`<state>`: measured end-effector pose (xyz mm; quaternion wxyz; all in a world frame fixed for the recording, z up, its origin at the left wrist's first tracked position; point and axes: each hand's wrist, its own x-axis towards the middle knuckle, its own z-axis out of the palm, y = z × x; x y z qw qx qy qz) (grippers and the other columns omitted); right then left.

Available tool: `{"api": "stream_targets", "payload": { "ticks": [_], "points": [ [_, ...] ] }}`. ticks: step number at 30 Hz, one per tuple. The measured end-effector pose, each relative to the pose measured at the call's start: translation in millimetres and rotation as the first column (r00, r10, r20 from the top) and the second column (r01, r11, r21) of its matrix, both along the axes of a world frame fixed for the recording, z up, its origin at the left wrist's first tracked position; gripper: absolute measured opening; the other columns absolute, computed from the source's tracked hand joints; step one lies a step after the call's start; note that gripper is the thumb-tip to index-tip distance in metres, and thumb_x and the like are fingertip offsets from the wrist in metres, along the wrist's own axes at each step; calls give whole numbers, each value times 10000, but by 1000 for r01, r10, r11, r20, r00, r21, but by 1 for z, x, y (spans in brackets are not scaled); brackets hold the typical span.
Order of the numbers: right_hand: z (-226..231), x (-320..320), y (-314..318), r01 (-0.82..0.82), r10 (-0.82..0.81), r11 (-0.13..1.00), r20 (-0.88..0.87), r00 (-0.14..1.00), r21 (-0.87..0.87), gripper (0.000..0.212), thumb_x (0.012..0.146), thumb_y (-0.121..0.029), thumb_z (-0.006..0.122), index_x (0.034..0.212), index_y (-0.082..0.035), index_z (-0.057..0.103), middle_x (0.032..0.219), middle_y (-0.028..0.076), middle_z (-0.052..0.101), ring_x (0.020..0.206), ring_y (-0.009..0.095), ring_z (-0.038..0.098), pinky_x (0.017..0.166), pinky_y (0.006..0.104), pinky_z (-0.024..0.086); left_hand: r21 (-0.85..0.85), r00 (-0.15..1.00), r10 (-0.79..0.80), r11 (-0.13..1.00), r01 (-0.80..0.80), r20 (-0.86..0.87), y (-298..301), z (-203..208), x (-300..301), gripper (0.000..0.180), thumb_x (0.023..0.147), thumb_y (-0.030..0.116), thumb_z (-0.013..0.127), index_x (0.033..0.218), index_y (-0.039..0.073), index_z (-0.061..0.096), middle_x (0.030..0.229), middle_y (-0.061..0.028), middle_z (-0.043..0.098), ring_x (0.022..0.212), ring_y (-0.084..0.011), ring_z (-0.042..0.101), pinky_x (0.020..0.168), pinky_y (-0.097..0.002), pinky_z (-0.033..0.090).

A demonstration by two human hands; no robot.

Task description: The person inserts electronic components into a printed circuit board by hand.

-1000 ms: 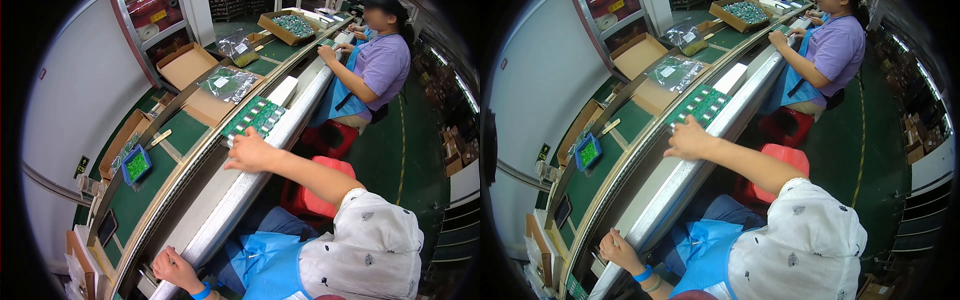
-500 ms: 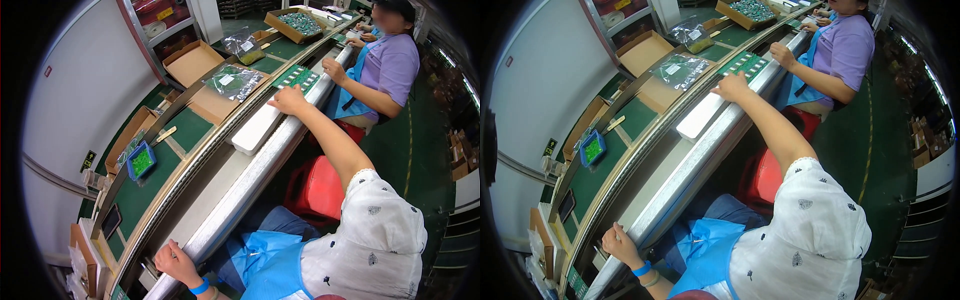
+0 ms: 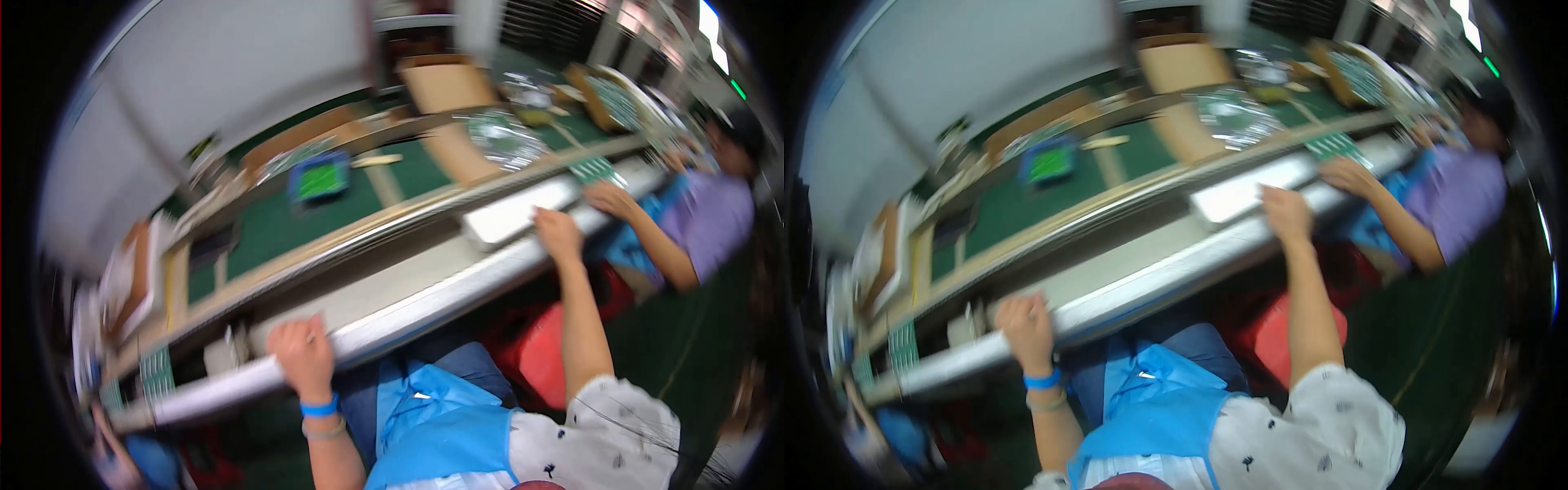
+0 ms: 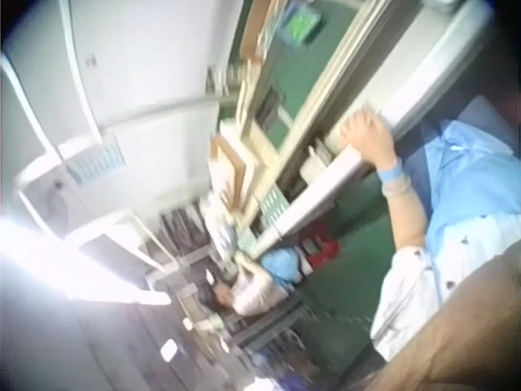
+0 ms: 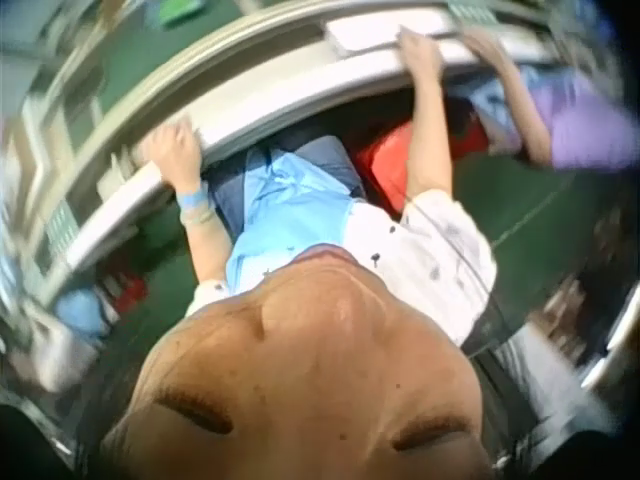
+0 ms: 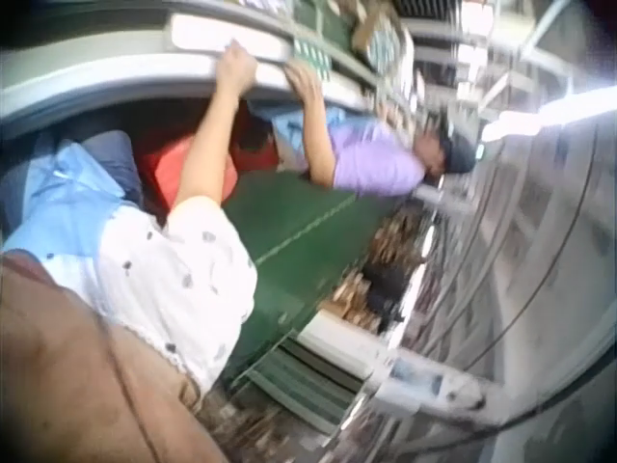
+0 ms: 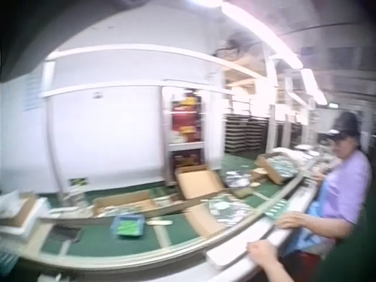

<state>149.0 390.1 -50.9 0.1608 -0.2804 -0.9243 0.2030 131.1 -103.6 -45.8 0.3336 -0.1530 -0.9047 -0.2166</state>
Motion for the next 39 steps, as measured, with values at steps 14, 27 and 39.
{"api": "stream_targets", "payload": {
  "ticks": [14, 27, 39],
  "points": [
    [-37, 6, 105, -153, 158, 987, -242, 957, 39, 638, 1073, -520, 498, 824, 42, 668, 755, 85, 622, 740, 190, 564, 751, 333, 470, 526, 935, -343, 781, 336, -89, -75, 11, 25, 98, 925, 151, 717, 922, 54, 725, 957, -114, 695, 1004, -313, 625, 926, -422, 506],
    [-37, -7, 116, -131, 132, 991, -137, 982, 17, 664, 1062, -561, 489, 774, 19, 634, 700, 61, 562, 688, 178, 505, 692, 327, 428, -234, 651, 751, 657, -717, 113, -398, -4, -41, 455, 985, 480, 593, 1004, 42, 713, 1127, -165, 724, 1204, -376, 586, 1049, -629, 309],
    [-66, 13, 166, -64, 67, 998, -218, 974, 20, 634, 1057, -555, 515, 803, 15, 624, 740, 21, 545, 726, 142, 486, 696, 302, 420, -252, 841, 510, 851, -461, 182, -313, 17, -19, 367, 975, 428, 619, 1009, 71, 697, 999, -144, 733, 1191, -388, 595, 1094, -620, 267]
  ]
}}
